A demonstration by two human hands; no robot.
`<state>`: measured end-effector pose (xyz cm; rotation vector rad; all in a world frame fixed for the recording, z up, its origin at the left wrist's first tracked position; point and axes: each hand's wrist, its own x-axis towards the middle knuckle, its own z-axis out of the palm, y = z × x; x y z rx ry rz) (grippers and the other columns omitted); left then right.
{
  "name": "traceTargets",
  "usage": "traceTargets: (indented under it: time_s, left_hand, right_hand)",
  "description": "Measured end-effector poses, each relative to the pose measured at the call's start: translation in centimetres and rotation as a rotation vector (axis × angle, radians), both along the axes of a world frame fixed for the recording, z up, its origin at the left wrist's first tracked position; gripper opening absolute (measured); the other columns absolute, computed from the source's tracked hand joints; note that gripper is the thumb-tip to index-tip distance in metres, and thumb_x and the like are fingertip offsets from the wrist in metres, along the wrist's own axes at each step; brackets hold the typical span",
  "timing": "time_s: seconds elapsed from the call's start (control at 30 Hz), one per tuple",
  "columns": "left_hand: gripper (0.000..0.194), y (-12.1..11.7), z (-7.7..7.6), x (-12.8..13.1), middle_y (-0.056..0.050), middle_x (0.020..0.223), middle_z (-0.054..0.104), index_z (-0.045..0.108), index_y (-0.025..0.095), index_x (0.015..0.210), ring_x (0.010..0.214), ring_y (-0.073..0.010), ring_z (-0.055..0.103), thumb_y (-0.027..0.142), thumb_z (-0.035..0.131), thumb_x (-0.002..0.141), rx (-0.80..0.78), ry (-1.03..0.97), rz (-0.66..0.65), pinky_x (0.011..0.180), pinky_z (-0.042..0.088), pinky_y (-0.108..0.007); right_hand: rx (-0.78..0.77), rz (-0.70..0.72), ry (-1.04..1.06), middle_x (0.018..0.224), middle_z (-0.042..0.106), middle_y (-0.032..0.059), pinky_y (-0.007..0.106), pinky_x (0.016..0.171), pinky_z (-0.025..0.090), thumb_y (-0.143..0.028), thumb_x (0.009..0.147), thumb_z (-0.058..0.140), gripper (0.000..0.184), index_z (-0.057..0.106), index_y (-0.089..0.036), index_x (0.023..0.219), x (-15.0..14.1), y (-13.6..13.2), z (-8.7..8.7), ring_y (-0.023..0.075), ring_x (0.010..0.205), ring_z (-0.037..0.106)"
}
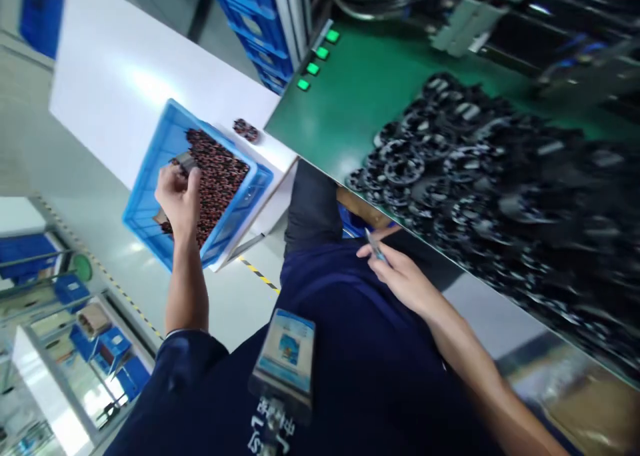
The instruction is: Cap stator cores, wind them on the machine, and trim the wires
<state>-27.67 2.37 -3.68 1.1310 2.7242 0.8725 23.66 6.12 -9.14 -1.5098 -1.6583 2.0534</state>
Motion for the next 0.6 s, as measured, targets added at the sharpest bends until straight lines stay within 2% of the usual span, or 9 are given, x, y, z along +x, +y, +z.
traceTargets:
  time_s: [0.1,0.13,0.2,0.3,0.4,0.5,0.6]
  left_hand:
    - [0.018,2.1,0.5,-9.5,-0.009,0.122,0.084,0.08,0.019,0.111,0.11,-0.0234,0.079,0.033,0.085,0.101,-0.177,0.127,0.12,0.118,0.06,-0.037]
    - [0.017,2.8,0.1,-11.6,-0.01,0.12,0.086,0.081,0.018,0.11,0.11,-0.0253,0.079,0.03,0.087,0.098,-0.214,0.109,0.14,0.119,0.059,-0.039]
    - [0.018,3.9,-1.4,-14.1,-0.012,0.115,0.088,0.084,0.017,0.108,0.114,-0.0294,0.08,0.026,0.089,0.094,-0.297,0.081,0.161,0.12,0.059,-0.042]
    - [0.022,4.4,-4.4,-15.2,-0.015,0.114,0.089,0.086,0.017,0.108,0.117,-0.0345,0.081,0.026,0.092,0.088,-0.368,0.047,0.179,0.118,0.06,-0.045]
    - [0.026,4.0,-6.6,-15.1,-0.017,0.113,0.089,0.089,0.016,0.111,0.118,-0.0369,0.083,0.026,0.091,0.088,-0.373,0.029,0.19,0.118,0.06,-0.046]
    - [0.033,3.7,-7.8,-15.4,-0.016,0.122,0.09,0.089,0.016,0.124,0.118,-0.0338,0.084,0.025,0.088,0.091,-0.334,0.006,0.192,0.121,0.06,-0.044]
    - [0.039,3.6,-8.5,-16.0,-0.013,0.131,0.09,0.088,0.016,0.134,0.113,-0.0276,0.086,0.025,0.084,0.096,-0.284,-0.049,0.175,0.115,0.062,-0.037]
  right_hand:
    - [-0.011,0.081,-0.068,0.085,0.074,0.0032,0.039,0.08,0.06,-0.056,0.097,0.065,0.038,0.083,-0.027,0.113,-0.5,-0.2,-0.7,0.0261,0.08,0.069]
    - [-0.004,0.104,-0.084,0.092,0.079,0.0052,0.04,0.084,0.062,-0.058,0.097,0.065,0.039,0.084,-0.028,0.113,-0.8,-0.2,-0.8,0.0279,0.085,0.074]
    - [0.008,0.136,-0.111,0.11,0.087,0.0088,0.044,0.094,0.065,-0.061,0.097,0.065,0.042,0.085,-0.028,0.114,-1.5,-0.3,-0.6,0.0324,0.1,0.081]
    - [-0.003,0.158,-0.138,0.126,0.089,0.0114,0.046,0.104,0.066,-0.067,0.098,0.063,0.049,0.086,-0.028,0.118,-2.4,-0.5,-0.4,0.0374,0.118,0.083]
    - [-0.005,0.171,-0.16,0.131,0.089,0.0118,0.048,0.109,0.064,-0.07,0.101,0.061,0.052,0.086,-0.028,0.12,-3.0,-0.5,-0.3,0.0382,0.124,0.082]
    - [0.003,0.198,-0.175,0.129,0.089,0.0111,0.048,0.111,0.063,-0.072,0.104,0.059,0.054,0.085,-0.028,0.12,-3.5,-0.4,-0.1,0.0359,0.119,0.082]
    - [-0.002,0.212,-0.198,0.124,0.087,0.0101,0.047,0.105,0.065,-0.07,0.102,0.06,0.054,0.085,-0.028,0.125,-4.5,-0.1,0.3,0.0329,0.11,0.081]
